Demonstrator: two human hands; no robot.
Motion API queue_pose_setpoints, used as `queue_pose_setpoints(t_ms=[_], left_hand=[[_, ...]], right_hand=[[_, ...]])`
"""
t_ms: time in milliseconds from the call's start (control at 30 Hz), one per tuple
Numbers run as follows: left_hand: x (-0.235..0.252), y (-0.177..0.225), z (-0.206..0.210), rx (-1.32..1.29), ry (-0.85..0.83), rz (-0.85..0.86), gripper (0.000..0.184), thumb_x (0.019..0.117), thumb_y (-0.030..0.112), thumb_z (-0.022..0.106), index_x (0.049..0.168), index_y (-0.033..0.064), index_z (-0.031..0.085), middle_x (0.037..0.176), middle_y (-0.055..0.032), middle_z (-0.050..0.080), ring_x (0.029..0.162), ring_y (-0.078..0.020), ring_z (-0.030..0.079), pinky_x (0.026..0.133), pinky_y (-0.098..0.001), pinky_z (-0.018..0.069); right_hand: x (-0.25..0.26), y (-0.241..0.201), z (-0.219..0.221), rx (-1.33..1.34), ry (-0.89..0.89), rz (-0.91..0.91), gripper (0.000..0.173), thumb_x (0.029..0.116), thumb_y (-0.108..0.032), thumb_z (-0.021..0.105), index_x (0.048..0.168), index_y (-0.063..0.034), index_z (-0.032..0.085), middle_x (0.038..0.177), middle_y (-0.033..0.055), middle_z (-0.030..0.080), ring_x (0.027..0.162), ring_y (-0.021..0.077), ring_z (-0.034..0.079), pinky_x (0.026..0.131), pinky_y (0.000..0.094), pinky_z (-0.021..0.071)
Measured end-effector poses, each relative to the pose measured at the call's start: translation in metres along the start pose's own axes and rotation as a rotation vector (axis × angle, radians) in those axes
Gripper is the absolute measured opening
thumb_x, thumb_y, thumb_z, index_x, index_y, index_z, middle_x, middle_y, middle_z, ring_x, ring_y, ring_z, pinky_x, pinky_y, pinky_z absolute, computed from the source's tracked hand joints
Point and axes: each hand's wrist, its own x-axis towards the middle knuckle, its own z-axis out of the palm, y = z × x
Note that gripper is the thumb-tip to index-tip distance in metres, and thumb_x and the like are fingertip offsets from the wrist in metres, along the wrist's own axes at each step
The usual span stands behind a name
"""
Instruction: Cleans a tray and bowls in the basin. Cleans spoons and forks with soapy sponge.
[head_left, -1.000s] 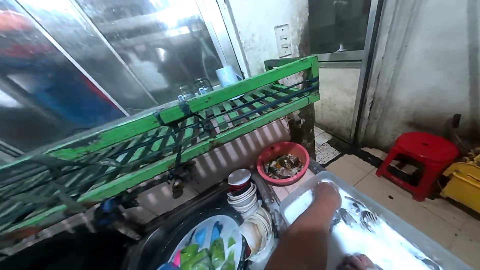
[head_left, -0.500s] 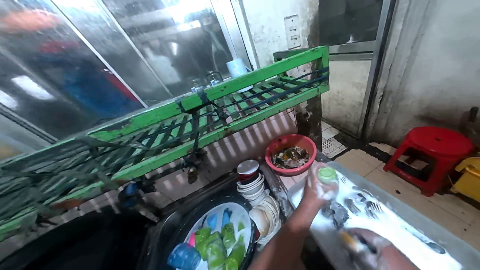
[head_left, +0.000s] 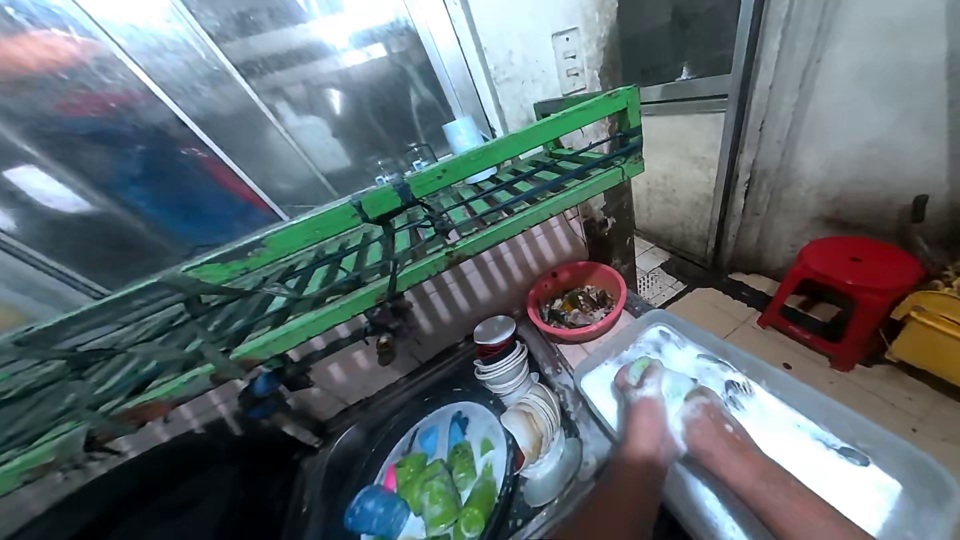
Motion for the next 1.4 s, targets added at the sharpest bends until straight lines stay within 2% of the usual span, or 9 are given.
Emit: queue_pose_setpoints(t_ms=[133,233,367,667,800,900,1067,1267,1400], left_hand=[[0.003,0.004,-0.012,-0.077,-0.169,0.019,0.047,0.1105,0.039,0.041,0.148,0.0115,0.044,0.13,-0.0124,0.063,0.114,-0.0219,0.064,0.095,-0.0435,0.0558],[0.007,-0.001,-0.022,0.003,-0.269,0.012,0.046,0.1112,0.037,0.039,0.146,0.0081,0.047,0.131,-0.0111,0.063,0.116,-0.0177,0.063,0.098,-0.0379,0.0535],[-0.013,-0.001,0.014,0.043,-0.01,0.004,0.053,0.1036,0.019,0.062,0.148,0.0045,0.037,0.128,-0.0198,0.06,0.11,-0.0248,0.065,0.092,-0.0417,0.0571],[0.02,0.007,-0.012,0.063,-0.038,-0.005,0.038,0.1032,0.021,0.061,0.134,0.0006,0.055,0.118,-0.018,0.066,0.102,-0.0247,0.066,0.088,-0.0433,0.0573],[0.027,0.021,-0.029,0.368,-0.106,0.104,0.083,0.0929,0.022,0.076,0.156,0.0077,0.025,0.133,-0.0228,0.058,0.108,-0.0288,0.068,0.086,-0.0445,0.0612],[0.003,0.008,-0.02,0.999,-0.299,0.372,0.08,0.0844,0.017,0.079,0.148,-0.0097,0.038,0.139,-0.0268,0.057,0.128,-0.0279,0.059,0.11,-0.0392,0.048],[-0.03,-0.004,0.003,1.577,-0.444,0.479,0.089,0.0849,0.042,0.074,0.155,0.0007,0.04,0.154,-0.018,0.048,0.14,-0.0282,0.05,0.114,-0.043,0.0427],[-0.003,0.038,-0.021,1.302,-0.252,0.448,0.07,0.0825,0.016,0.078,0.146,0.0057,0.052,0.137,-0.02,0.061,0.124,-0.0329,0.06,0.107,-0.0511,0.0487],[0.017,0.091,-0.077,1.262,-0.031,0.579,0.07,0.0807,0.032,0.084,0.143,0.0144,0.058,0.134,-0.0126,0.063,0.118,-0.0256,0.064,0.1,-0.0487,0.0545]], right_hand=[[-0.004,-0.039,-0.037,1.06,0.141,0.512,0.026,0.104,-0.006,0.047,0.127,0.0038,0.055,0.109,0.0161,0.062,0.096,0.0211,0.063,0.082,0.0396,0.0548],[-0.004,-0.042,-0.026,0.561,0.079,0.34,0.042,0.1046,-0.008,0.048,0.14,0.0134,0.049,0.14,0.0302,0.055,0.135,0.0351,0.052,0.116,0.0466,0.0378],[0.003,0.006,0.013,-0.203,0.238,-0.159,0.044,0.1026,-0.022,0.051,0.141,-0.0026,0.059,0.139,0.0228,0.061,0.135,0.04,0.054,0.119,0.0712,0.0204],[-0.008,-0.009,-0.038,0.396,-0.194,0.156,0.044,0.1018,-0.012,0.055,0.144,-0.002,0.056,0.145,0.0218,0.056,0.138,0.034,0.051,0.118,0.0505,0.0357],[-0.04,0.021,-0.039,0.548,0.177,0.144,0.042,0.0997,-0.012,0.057,0.141,-0.006,0.061,0.14,0.0199,0.061,0.13,0.0325,0.058,0.112,0.0516,0.0442],[-0.037,0.016,-0.026,0.438,0.545,-0.032,0.049,0.1007,-0.023,0.051,0.141,0.004,0.057,0.143,0.0248,0.058,0.135,0.0377,0.054,0.114,0.051,0.042],[-0.003,0.02,-0.044,0.458,0.343,0.236,0.035,0.1064,-0.022,0.052,0.129,0.0,0.067,0.127,0.0227,0.068,0.123,0.0368,0.062,0.108,0.0555,0.0448],[-0.027,-0.013,-0.019,0.315,0.479,-0.168,0.037,0.0948,-0.009,0.059,0.13,-0.003,0.068,0.135,0.0168,0.066,0.129,0.0334,0.061,0.109,0.0503,0.0492],[-0.052,0.01,-0.019,0.325,0.03,-0.075,0.039,0.1013,-0.014,0.057,0.139,-0.0069,0.064,0.137,0.0169,0.065,0.128,0.0336,0.061,0.111,0.0548,0.0458]])
